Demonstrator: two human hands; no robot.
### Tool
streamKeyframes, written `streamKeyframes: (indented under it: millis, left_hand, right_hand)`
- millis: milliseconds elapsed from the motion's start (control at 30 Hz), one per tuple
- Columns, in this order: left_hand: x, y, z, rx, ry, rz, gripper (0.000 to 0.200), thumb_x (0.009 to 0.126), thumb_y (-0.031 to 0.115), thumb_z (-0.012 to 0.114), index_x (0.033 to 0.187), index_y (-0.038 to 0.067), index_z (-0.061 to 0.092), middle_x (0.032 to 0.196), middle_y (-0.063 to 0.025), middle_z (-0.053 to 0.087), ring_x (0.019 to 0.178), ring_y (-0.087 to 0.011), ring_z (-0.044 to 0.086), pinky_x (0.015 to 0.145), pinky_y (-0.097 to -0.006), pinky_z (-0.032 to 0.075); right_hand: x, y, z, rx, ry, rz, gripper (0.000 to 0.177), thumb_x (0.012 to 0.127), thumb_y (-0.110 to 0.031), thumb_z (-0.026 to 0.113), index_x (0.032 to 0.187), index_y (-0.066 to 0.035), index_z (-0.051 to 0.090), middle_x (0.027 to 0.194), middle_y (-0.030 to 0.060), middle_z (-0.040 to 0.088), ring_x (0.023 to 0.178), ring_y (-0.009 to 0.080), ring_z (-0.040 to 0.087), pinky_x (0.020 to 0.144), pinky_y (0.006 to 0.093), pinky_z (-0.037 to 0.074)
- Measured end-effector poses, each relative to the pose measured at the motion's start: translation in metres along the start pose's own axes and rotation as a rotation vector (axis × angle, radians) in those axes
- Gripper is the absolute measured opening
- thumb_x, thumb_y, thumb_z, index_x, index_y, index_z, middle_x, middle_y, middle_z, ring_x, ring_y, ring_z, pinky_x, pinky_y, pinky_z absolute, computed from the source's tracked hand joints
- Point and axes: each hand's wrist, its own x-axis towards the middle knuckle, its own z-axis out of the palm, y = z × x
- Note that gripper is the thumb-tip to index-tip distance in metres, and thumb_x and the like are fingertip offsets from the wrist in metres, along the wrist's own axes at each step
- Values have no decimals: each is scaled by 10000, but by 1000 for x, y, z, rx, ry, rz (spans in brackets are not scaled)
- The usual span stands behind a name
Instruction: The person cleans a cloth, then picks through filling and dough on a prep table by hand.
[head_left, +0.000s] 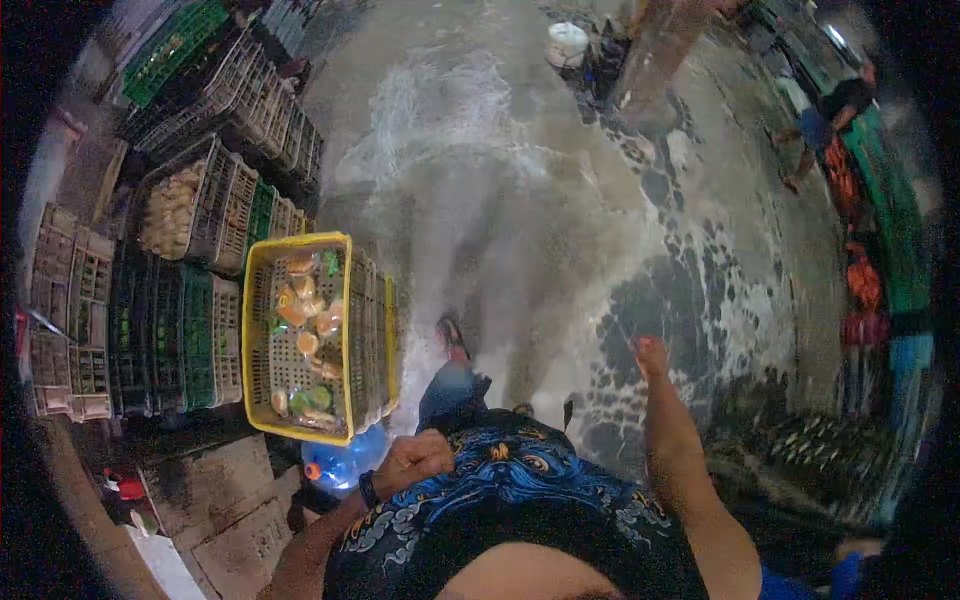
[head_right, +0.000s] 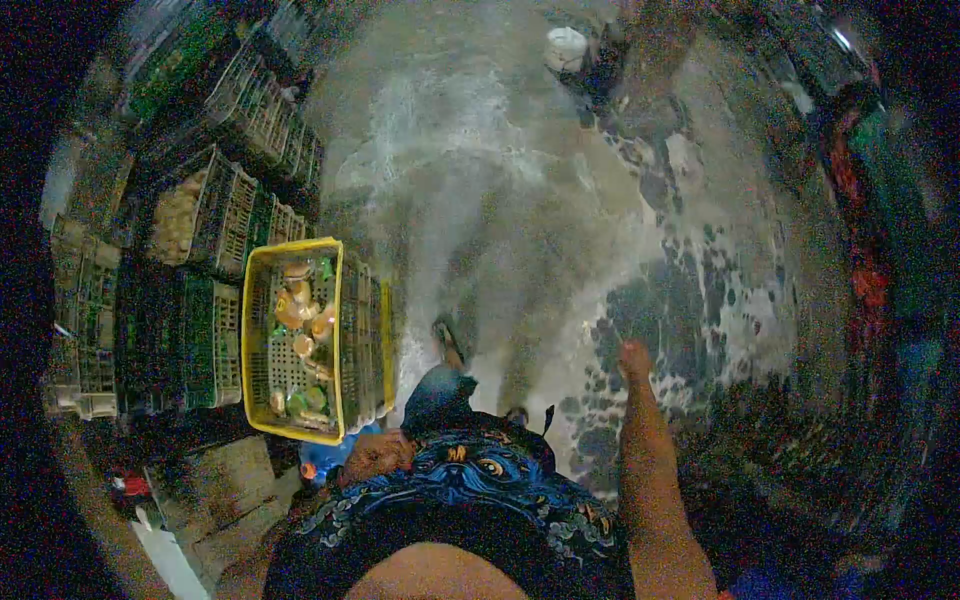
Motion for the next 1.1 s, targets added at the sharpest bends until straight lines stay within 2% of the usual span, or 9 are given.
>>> streamKeyframes:
  millis: [100,333,567,667,700,800,867,967,1100]
  left_hand:
    - [34,-43,-64,-5,-50,55,279,879,253,495,814,14,623,815,-100,603,798,-247,542,781,-353,407]
    - [194,23,-214,78,-91,141,355,901,321,426,876,12,597,858,-104,586,832,-251,530,799,-358,393]
    - [308,46,-306,68,-74,-354,346,896,271,431,692,8,527,725,-88,518,662,-185,448,625,-310,364]
    - [342,1,-349,134,-125,-122,335,898,288,446,744,13,557,755,-93,529,666,-172,455,627,-289,365]
    - [363,-7,-362,81,-120,-61,332,898,290,448,759,12,564,764,-93,531,668,-169,458,628,-290,367]
    - [463,24,-360,161,195,44,323,905,280,449,796,11,591,777,-87,545,701,-172,488,673,-300,382]
    - [510,33,-376,139,198,43,322,905,276,449,782,14,590,771,-86,549,704,-176,494,675,-304,385]
    - [554,40,-388,100,172,52,322,905,272,449,763,17,587,761,-86,554,708,-182,503,679,-309,389]
    - [605,50,-403,74,191,48,325,905,265,449,737,22,584,748,-85,562,713,-190,515,683,-317,394]
  right_hand:
    - [38,-135,81,-495,-86,-372,174,869,-172,527,955,-33,589,827,87,592,731,171,545,680,294,465]
    - [46,-266,272,-528,-276,-290,311,776,-275,610,962,-27,627,846,119,639,721,203,601,671,322,477]
    - [136,-201,231,-989,-92,-674,243,770,-280,537,698,-52,578,698,133,586,717,288,592,682,427,456]
    - [165,-216,194,-918,-151,151,274,770,-336,536,841,-86,619,621,130,559,593,281,548,659,427,457]
    - [194,-175,185,-1188,-157,-328,372,788,-379,510,1011,-94,597,692,121,601,637,286,569,699,423,457]
    - [272,-216,182,-1205,-346,-234,349,812,-377,515,1009,-96,579,755,102,596,679,257,572,697,387,461]
    - [336,-317,213,-969,-369,-242,334,828,-375,519,1007,-97,567,798,89,593,707,238,574,696,364,463]
    - [378,-568,275,550,-627,0,315,852,-373,524,1004,-99,550,862,70,588,749,209,576,694,328,466]
    - [413,-794,329,602,-596,-384,294,863,-342,544,995,-80,546,893,57,592,807,175,587,713,310,474]
